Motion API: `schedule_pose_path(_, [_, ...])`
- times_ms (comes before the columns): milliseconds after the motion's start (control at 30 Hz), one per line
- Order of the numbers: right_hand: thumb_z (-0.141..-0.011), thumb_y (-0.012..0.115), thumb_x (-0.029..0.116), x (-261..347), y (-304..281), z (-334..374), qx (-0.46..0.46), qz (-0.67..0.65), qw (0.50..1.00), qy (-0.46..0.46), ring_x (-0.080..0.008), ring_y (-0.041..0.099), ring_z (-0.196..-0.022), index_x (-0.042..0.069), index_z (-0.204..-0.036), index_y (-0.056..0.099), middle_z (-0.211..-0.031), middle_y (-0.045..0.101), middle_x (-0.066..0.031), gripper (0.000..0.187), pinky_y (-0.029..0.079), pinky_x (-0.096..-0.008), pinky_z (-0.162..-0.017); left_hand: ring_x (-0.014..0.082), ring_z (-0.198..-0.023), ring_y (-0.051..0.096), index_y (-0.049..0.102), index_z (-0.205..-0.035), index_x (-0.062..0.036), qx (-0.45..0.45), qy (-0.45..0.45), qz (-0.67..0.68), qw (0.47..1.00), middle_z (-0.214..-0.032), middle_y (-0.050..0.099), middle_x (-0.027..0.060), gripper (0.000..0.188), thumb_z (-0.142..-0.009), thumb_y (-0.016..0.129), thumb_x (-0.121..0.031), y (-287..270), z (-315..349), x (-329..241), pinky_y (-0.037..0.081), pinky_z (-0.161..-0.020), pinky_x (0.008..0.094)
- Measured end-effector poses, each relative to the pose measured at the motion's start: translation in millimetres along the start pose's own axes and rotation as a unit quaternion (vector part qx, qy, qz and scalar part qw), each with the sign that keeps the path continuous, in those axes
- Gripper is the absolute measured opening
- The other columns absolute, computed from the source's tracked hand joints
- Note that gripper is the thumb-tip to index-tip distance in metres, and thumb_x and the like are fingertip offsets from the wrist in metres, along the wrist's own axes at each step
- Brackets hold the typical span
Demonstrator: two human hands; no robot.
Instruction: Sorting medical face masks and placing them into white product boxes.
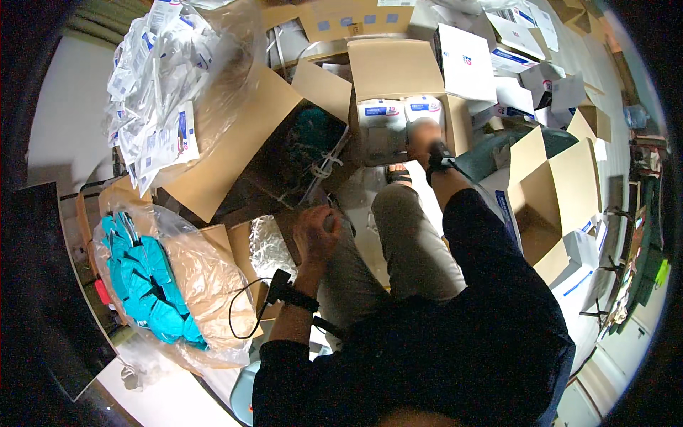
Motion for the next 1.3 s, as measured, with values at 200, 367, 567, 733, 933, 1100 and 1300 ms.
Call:
schedule_pose_path(200, [-0.067,0.075,0.026,-67,19,-11,0.028,-0.243,0.965,-0.092,-0.0339,0.065,-0.094,-0.005,-0.122,0.046,-0.109,0.062,-0.0224,0.069,0.055,-0.039,-0.074,0.0306,-0.097,0.064,0.069,-0.091,-0.0086,0.004,-0.017,0.034,0.999,-0.099,0.069,0.0105,0.019,-0.075,0.07,-0.02,-4,-6,-21,0.05,-0.085,0.0425])
schedule_pose_path(367, [-0.077,0.063,0.008,-70,-35,24,-0.047,-0.426,0.899,-0.09,-0.0309,0.069,-0.077,-0.001,-0.106,0.054,-0.085,0.066,-0.0213,0.032,0.052,-0.0402,-0.06,0.032,-0.096,0.064,0.069,-0.091,-0.0068,-0.043,-0.006,0.015,0.999,-0.1,0.069,0.0123,0.02,-0.076,0.069,-0.02,-6,9,-9,0.051,-0.085,0.0429])
schedule_pose_path(567, [-0.076,0.059,0.004,-94,-112,76,-0.219,-0.413,0.879,-0.094,-0.0441,0.063,-0.071,-0.004,-0.101,0.057,-0.077,0.065,-0.0246,0.027,0.05,-0.0448,-0.064,0.0325,-0.101,0.062,0.067,-0.099,-0.0051,-0.001,-0.021,-0.037,0.999,-0.107,0.067,0.0133,0.028,-0.078,0.068,-0.023,-3,10,-15,0.049,-0.089,0.0438])
schedule_pose_path(733, [-0.075,0.062,0.006,-87,-173,161,-0.165,-0.537,0.822,-0.099,-0.038,0.063,-0.064,-0.007,-0.103,0.058,-0.074,0.063,-0.0261,0.031,0.05,-0.0426,-0.062,0.0344,-0.117,0.053,0.054,-0.125,-0.0047,-0.042,0.052,0.019,0.998,-0.124,0.057,0.0185,0.056,-0.081,0.069,-0.036,-7,10,-42,0.042,-0.098,0.0467])
schedule_pose_path(933, [-0.084,0.066,0.02,-25,-179,297,0.056,-0.765,0.629,-0.124,-0.0336,0.064,-0.075,-0.008,-0.12,0.05,-0.089,0.064,-0.0224,0.048,0.052,-0.0387,-0.069,0.0339,-0.124,0.047,0.028,-0.145,-0.0027,0.014,-0.025,0.492,0.87,-0.135,0.044,0.0261,0.082,-0.083,0.073,-0.032,-20,19,-157,0.038,-0.103,0.0438])
schedule_pose_path(1100, [-0.088,0.069,0.026,-17,-238,398,-0.069,-0.481,0.812,-0.324,-0.0265,0.065,-0.095,-0.006,-0.122,0.054,-0.109,0.064,-0.0216,0.049,0.054,-0.0345,-0.079,0.0301,-0.109,0.06,0.04,-0.137,-0.0024,0.113,0.057,0.323,0.938,-0.117,0.062,0.0213,0.057,-0.088,0.063,-0.022,-28,30,-118,0.047,-0.093,0.0401])
schedule_pose_path(1300, [-0.081,0.079,0.018,-56,-208,395,0.01,-0.571,0.789,-0.225,-0.0143,0.066,-0.081,0.0,-0.109,0.064,-0.094,0.07,-0.0117,0.037,0.053,-0.0274,-0.069,0.0145,-0.115,0.05,0.044,-0.136,-0.0024,0.521,0.067,0.272,0.806,-0.125,0.058,0.0076,0.058,-0.086,0.068,-0.019,-67,62,-113,0.038,-0.103,0.0311])
Point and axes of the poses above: each hand's wrist, its own z-axis away from the middle knuckle, its own y-axis out of the palm, x = y × z, the point moved 4 cm from there along -z, towards the middle knuckle
